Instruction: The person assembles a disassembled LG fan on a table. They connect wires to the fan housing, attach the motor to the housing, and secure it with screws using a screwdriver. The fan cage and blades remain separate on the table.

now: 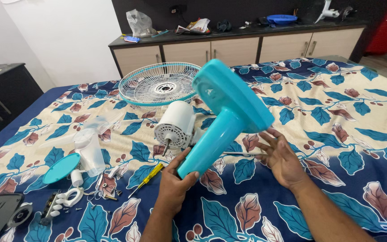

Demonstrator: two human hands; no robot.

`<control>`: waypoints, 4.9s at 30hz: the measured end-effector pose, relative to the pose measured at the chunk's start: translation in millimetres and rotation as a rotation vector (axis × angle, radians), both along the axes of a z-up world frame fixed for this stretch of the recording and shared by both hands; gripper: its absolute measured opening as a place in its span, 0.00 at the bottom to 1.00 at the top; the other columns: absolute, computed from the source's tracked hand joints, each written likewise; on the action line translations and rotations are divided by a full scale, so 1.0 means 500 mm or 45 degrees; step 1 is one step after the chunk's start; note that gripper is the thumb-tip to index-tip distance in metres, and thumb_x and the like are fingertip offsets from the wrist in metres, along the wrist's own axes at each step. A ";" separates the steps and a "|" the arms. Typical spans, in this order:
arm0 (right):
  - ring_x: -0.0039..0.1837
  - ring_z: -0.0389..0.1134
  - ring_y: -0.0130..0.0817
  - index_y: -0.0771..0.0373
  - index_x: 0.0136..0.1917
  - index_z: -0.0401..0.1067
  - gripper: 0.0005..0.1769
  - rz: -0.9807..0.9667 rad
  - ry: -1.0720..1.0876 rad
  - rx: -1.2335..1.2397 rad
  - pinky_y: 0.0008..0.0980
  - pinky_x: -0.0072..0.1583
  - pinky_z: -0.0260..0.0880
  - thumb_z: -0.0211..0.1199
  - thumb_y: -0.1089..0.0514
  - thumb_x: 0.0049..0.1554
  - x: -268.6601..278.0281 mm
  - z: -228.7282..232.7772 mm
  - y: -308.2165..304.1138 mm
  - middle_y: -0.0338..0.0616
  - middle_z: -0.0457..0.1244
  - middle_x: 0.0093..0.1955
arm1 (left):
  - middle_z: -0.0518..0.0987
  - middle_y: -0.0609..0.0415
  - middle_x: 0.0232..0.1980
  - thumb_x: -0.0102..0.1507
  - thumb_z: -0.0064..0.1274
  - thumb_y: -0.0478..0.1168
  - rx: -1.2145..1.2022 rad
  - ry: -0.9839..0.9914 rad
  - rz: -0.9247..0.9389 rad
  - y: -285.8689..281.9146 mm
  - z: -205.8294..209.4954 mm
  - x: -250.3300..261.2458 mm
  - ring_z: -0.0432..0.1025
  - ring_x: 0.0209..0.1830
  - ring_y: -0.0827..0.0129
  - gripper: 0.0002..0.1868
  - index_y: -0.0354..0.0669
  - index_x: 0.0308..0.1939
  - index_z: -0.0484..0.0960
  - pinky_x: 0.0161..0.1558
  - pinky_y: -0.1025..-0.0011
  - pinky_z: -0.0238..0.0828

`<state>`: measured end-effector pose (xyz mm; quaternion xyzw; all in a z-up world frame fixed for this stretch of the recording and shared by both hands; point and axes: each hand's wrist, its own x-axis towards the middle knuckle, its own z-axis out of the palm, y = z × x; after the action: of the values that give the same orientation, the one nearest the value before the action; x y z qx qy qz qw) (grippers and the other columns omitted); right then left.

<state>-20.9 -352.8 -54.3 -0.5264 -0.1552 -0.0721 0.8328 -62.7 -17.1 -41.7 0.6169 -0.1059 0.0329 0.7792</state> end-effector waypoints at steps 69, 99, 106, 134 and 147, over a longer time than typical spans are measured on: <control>0.76 0.61 0.45 0.58 0.74 0.63 0.32 -0.425 0.060 0.648 0.57 0.75 0.58 0.60 0.61 0.56 -0.016 0.060 -0.062 0.43 0.62 0.73 | 0.83 0.55 0.39 0.71 0.52 0.55 1.589 -0.881 0.037 -0.232 0.062 0.059 0.75 0.48 0.59 0.16 0.51 0.39 0.85 0.58 0.53 0.61; 0.47 0.72 0.33 0.55 0.61 0.72 0.28 -0.344 -0.551 -1.459 0.33 0.52 0.71 0.68 0.63 0.46 -0.091 0.107 0.132 0.37 0.69 0.52 | 0.83 0.62 0.37 0.57 0.63 0.54 1.166 -0.869 0.170 -0.022 0.027 -0.011 0.74 0.43 0.64 0.13 0.53 0.35 0.87 0.52 0.62 0.61; 0.40 0.67 0.24 0.62 0.59 0.78 0.27 0.287 -0.042 -0.803 0.28 0.42 0.67 0.77 0.56 0.47 -0.071 0.035 0.203 0.38 0.69 0.42 | 0.83 0.62 0.33 0.57 0.64 0.51 1.225 -0.830 0.392 -0.009 0.028 -0.005 0.73 0.38 0.64 0.10 0.51 0.31 0.87 0.47 0.60 0.60; 0.35 0.66 0.23 0.63 0.51 0.72 0.16 0.584 0.760 -0.408 0.21 0.35 0.63 0.55 0.48 0.68 -0.016 0.001 0.244 0.35 0.66 0.37 | 0.85 0.44 0.30 0.60 0.60 0.43 0.688 0.349 0.158 -0.066 0.037 0.014 0.78 0.25 0.63 0.15 0.32 0.41 0.87 0.30 0.67 0.73; 0.31 0.65 0.27 0.64 0.45 0.74 0.17 0.081 0.926 -0.411 0.27 0.32 0.60 0.55 0.49 0.65 -0.019 0.009 0.315 0.42 0.67 0.34 | 0.79 0.58 0.27 0.65 0.58 0.41 0.127 0.843 -0.448 0.004 0.049 -0.112 0.74 0.22 0.73 0.14 0.39 0.50 0.74 0.23 0.75 0.67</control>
<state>-30.3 -195.2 -49.6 -0.6366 0.1242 0.1701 0.7418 -118.7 -15.1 -17.0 0.6036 0.0458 -0.3077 0.7340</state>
